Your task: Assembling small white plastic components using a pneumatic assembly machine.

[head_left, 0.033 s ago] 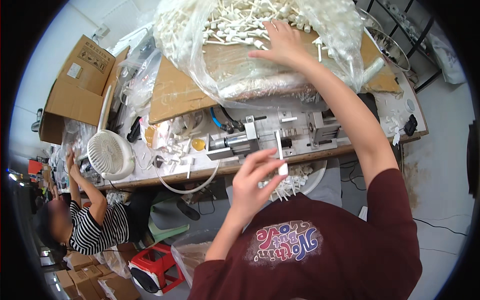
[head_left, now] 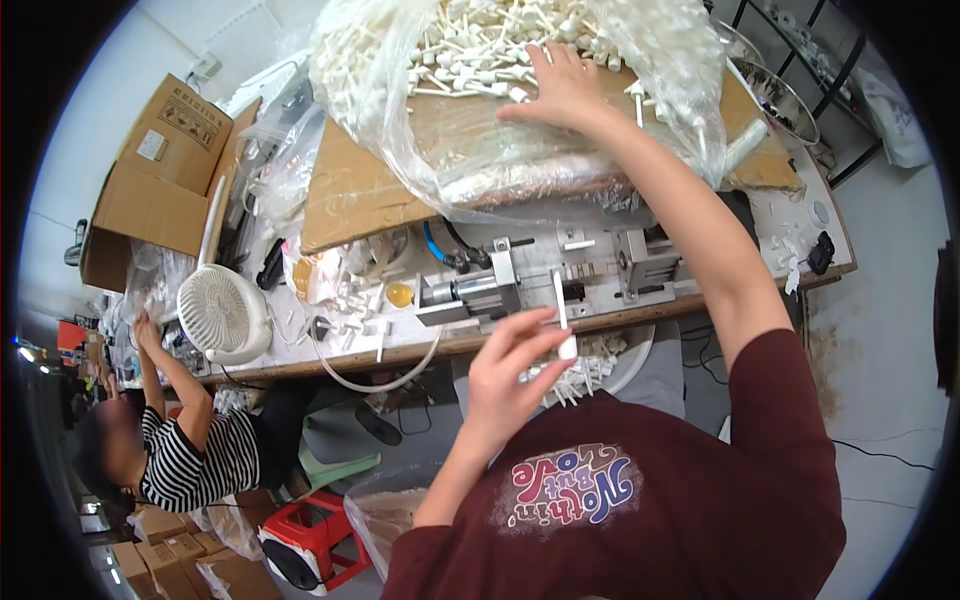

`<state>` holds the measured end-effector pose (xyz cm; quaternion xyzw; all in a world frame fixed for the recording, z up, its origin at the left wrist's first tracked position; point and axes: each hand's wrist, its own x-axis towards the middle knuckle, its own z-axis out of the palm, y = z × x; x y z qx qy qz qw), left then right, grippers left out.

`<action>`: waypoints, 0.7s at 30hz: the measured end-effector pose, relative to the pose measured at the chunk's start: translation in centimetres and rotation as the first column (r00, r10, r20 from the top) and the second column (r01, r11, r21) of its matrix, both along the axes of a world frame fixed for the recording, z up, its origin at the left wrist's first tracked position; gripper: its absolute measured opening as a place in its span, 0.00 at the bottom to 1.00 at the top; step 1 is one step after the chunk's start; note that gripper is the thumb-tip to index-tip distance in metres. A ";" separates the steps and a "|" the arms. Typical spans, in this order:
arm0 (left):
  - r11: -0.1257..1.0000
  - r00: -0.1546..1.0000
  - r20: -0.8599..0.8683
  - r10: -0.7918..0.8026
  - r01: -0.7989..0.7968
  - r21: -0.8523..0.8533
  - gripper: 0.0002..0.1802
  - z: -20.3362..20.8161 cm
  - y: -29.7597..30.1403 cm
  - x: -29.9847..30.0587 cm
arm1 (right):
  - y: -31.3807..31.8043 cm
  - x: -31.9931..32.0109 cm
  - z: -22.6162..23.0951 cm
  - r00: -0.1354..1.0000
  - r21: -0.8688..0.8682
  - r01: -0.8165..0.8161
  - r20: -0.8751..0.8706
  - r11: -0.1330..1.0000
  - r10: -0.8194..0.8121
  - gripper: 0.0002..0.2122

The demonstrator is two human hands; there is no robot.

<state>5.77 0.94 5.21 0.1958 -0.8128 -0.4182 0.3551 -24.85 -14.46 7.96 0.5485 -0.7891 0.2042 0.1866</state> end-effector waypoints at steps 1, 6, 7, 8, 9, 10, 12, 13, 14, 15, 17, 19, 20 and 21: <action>0.999 0.999 0.003 -0.034 0.034 0.018 0.18 -0.3 0.1 0.0 | -0.8 -1.2 -0.4 0.997 0.047 0.053 0.056 0.997 -0.056 0.45; 1.000 0.999 0.037 -0.010 0.009 0.028 0.17 -1.7 0.0 0.9 | -1.4 -1.9 -0.1 0.989 0.166 0.031 0.137 0.986 -0.054 0.34; 0.999 0.999 0.049 -0.003 0.001 0.041 0.17 -2.2 0.0 1.1 | -1.1 -1.8 -0.5 0.991 0.162 -0.012 0.130 0.987 -0.009 0.30; 1.000 0.999 0.050 -0.017 0.017 0.000 0.17 -2.7 -0.2 1.0 | -0.6 -1.8 -0.9 0.993 0.134 -0.080 0.093 0.988 0.067 0.21; 0.999 0.998 0.047 -0.036 0.036 0.005 0.17 -3.2 -0.3 0.7 | 0.0 -2.1 -1.2 0.987 0.135 -0.135 0.109 0.982 0.121 0.20; 0.999 0.998 0.046 -0.051 0.051 0.009 0.17 -3.5 -0.3 0.4 | 0.9 -1.9 -1.0 0.976 0.134 -0.194 0.128 0.972 0.177 0.19; 0.997 0.997 0.040 -0.066 0.068 -0.043 0.17 -3.7 -0.4 -0.3 | 2.8 -2.2 -0.6 0.923 0.102 -0.361 0.185 0.927 0.339 0.16; 0.997 0.997 0.047 -0.062 0.065 -0.052 0.17 -3.8 -0.4 -0.6 | 3.8 -2.3 -0.4 0.894 0.089 -0.412 0.230 0.907 0.384 0.16; 0.996 0.997 0.054 -0.058 0.062 -0.061 0.16 -3.8 -0.4 -1.0 | 4.8 -2.3 -0.1 0.862 0.075 -0.461 0.274 0.884 0.427 0.16; 0.996 0.997 0.062 -0.054 0.058 -0.070 0.16 -3.9 -0.4 -1.4 | 5.6 -2.4 0.2 0.825 0.058 -0.509 0.317 0.859 0.468 0.16; 0.976 0.997 0.073 -0.013 0.029 -0.218 0.15 -4.1 -0.7 -2.4 | 7.1 -2.4 1.2 0.788 0.092 -0.563 0.360 0.821 0.499 0.18; 0.931 0.997 0.070 0.028 -0.001 -0.365 0.15 -4.7 -0.8 -3.2 | 8.2 -2.2 1.8 0.769 0.147 -0.593 0.395 0.792 0.503 0.21; 0.912 0.995 0.086 0.049 -0.009 -0.409 0.15 -4.8 -0.9 -3.5 | 8.6 -2.2 2.1 0.760 0.140 -0.612 0.378 0.779 0.529 0.23; 0.892 0.992 0.102 0.070 -0.017 -0.452 0.15 -5.0 -0.9 -3.8 | 9.0 -2.0 2.4 0.788 0.125 -0.575 0.348 0.808 0.507 0.22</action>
